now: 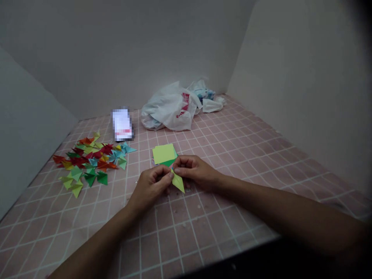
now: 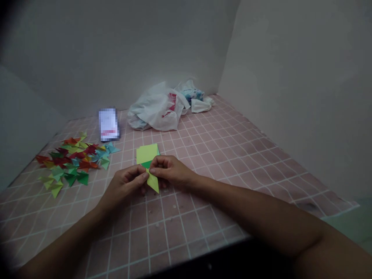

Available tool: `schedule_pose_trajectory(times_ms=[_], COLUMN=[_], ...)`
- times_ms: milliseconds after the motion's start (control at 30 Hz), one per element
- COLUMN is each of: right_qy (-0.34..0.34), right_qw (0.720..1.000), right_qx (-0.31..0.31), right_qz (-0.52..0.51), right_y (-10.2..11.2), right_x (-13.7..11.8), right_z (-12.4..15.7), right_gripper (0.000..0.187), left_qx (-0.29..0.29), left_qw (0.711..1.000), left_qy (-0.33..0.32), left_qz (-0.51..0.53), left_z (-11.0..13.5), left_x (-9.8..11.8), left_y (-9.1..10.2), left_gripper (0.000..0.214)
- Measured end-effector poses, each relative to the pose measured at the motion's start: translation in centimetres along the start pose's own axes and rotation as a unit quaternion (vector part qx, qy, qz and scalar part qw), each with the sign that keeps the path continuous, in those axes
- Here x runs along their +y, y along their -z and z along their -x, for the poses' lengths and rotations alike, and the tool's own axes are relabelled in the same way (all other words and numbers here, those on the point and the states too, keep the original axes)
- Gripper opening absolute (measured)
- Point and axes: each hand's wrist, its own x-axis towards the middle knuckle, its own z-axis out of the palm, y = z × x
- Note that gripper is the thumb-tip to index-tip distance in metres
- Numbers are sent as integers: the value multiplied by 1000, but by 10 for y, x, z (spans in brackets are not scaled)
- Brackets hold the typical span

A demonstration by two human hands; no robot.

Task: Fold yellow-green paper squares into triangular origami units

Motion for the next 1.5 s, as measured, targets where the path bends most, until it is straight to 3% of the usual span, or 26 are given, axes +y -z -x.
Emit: schedule_pose_trajectory(times_ms=[167,500,933,1500], right_qy=[0,-18,-21,1], right_qw=[999,999,999,995], right_qx=[5,-25,-25,11], right_qz=[34,-30,-13,100], right_y=[-1,1,2,-3], right_x=[-1,3,4,-2], right_z=[0,0,0,1], right_gripper=[22,25,22,28], left_qx=[12,-22,-24,-16], left_qw=[1000,1000,1000,999], left_qy=[-7,-21,-18,-27], left_qz=[-17,-1,-1,-42], left_z=[-2,-2,-2,-2], left_x=[-4,-6,-7,-4], left_y=[0,1,1,0], left_gripper=[24,24,26,28])
